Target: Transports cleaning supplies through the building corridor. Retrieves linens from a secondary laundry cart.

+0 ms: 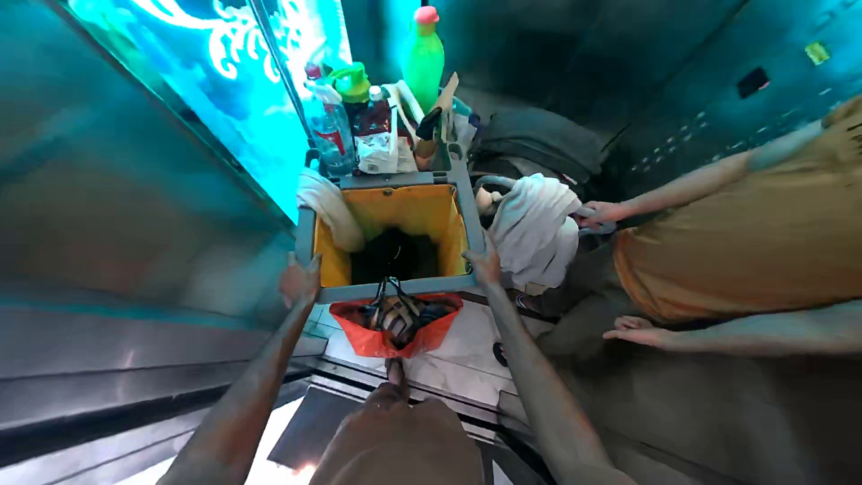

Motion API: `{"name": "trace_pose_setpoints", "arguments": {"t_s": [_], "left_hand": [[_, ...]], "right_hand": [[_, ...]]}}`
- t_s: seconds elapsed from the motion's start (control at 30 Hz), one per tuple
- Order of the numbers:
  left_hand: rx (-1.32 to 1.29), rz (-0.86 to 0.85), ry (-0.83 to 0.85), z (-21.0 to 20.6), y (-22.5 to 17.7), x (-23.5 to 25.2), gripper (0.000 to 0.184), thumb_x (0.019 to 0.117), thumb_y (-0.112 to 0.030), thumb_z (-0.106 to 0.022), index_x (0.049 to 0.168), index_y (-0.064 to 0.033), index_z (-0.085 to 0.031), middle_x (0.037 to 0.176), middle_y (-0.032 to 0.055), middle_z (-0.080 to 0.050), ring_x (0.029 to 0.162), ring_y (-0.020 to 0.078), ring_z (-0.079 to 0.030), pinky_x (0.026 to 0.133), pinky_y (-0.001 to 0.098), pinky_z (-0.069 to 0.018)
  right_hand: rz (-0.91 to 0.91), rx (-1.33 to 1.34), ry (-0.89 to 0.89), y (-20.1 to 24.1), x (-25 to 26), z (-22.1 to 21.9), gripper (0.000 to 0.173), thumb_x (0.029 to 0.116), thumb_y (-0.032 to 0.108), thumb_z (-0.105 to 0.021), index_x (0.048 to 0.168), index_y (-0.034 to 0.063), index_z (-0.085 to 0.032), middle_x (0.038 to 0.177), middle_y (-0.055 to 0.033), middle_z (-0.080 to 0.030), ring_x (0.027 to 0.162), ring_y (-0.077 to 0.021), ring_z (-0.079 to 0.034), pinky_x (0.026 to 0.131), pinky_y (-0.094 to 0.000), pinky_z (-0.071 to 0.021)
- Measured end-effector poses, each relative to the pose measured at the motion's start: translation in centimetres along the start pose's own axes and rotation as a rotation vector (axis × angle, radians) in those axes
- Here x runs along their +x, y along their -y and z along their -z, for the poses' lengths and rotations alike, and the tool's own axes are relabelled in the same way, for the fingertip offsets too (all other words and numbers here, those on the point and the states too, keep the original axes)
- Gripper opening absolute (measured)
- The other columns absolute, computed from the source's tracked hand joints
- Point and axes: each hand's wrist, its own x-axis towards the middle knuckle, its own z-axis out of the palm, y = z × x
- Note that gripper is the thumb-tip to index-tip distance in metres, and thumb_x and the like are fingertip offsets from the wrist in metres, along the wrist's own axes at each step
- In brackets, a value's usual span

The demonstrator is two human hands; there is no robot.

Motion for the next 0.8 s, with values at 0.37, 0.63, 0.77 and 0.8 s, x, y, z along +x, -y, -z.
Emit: {"name": "trace_pose_setpoints", "arguments": {"t_s": [0.37, 0.63, 0.77, 0.8], "left_hand": [[0.073, 0.015, -0.026, 1.8, 11.7, -16.9, 0.08, 0.0971, -0.068, -0.051, 0.15, -0.0084, -0.048, 0.132, 0.0305, -0.061, 0.125, 0.0495, -0.058, 0.1, 0.0703, -0.044], [0.019, 0.029, -0.011, 2.0, 18.3, -27.5, 0.074, 0.1, -0.062, -0.051, 0.151, -0.0094, -0.044, 0.123, 0.0281, -0.066, 0.117, 0.0473, -0.063, 0.096, 0.067, -0.0483], [-0.012, 0.044, -0.002, 2.0, 20.4, -32.6, 0.072, 0.1009, -0.059, -0.052, 0.152, -0.0098, -0.043, 0.123, 0.0272, -0.067, 0.116, 0.0464, -0.064, 0.094, 0.0668, -0.0492], [-0.013, 0.043, 0.005, 2.0, 21.1, -34.0, 0.072, 0.101, -0.059, -0.052, 0.152, -0.0096, -0.042, 0.123, 0.0267, -0.067, 0.116, 0.0457, -0.064, 0.094, 0.0662, -0.0496]], "right_hand": [[-0.078, 0.003, -0.015, -6.2, -19.0, 5.3, 0.084, 0.0864, 0.019, -0.076, 0.159, 0.0336, -0.037, 0.121, -0.0211, -0.069, 0.098, -0.0405, -0.069, 0.08, -0.0654, -0.0549], [-0.082, -0.051, 0.032, -9.3, -26.5, 9.3, 0.081, 0.0866, 0.02, -0.075, 0.158, 0.0366, -0.04, 0.121, -0.0214, -0.069, 0.1, -0.0417, -0.069, 0.081, -0.0667, -0.0544], [-0.043, -0.04, 0.017, -11.4, -29.5, 11.3, 0.077, 0.0867, 0.016, -0.075, 0.155, 0.034, -0.045, 0.122, -0.0194, -0.069, 0.095, -0.0378, -0.07, 0.08, -0.0625, -0.0571], [-0.024, -0.033, 0.008, -12.0, -30.5, 11.9, 0.076, 0.0861, 0.015, -0.075, 0.155, 0.0318, -0.046, 0.123, -0.019, -0.069, 0.096, -0.0374, -0.07, 0.08, -0.0623, -0.0571]]}}
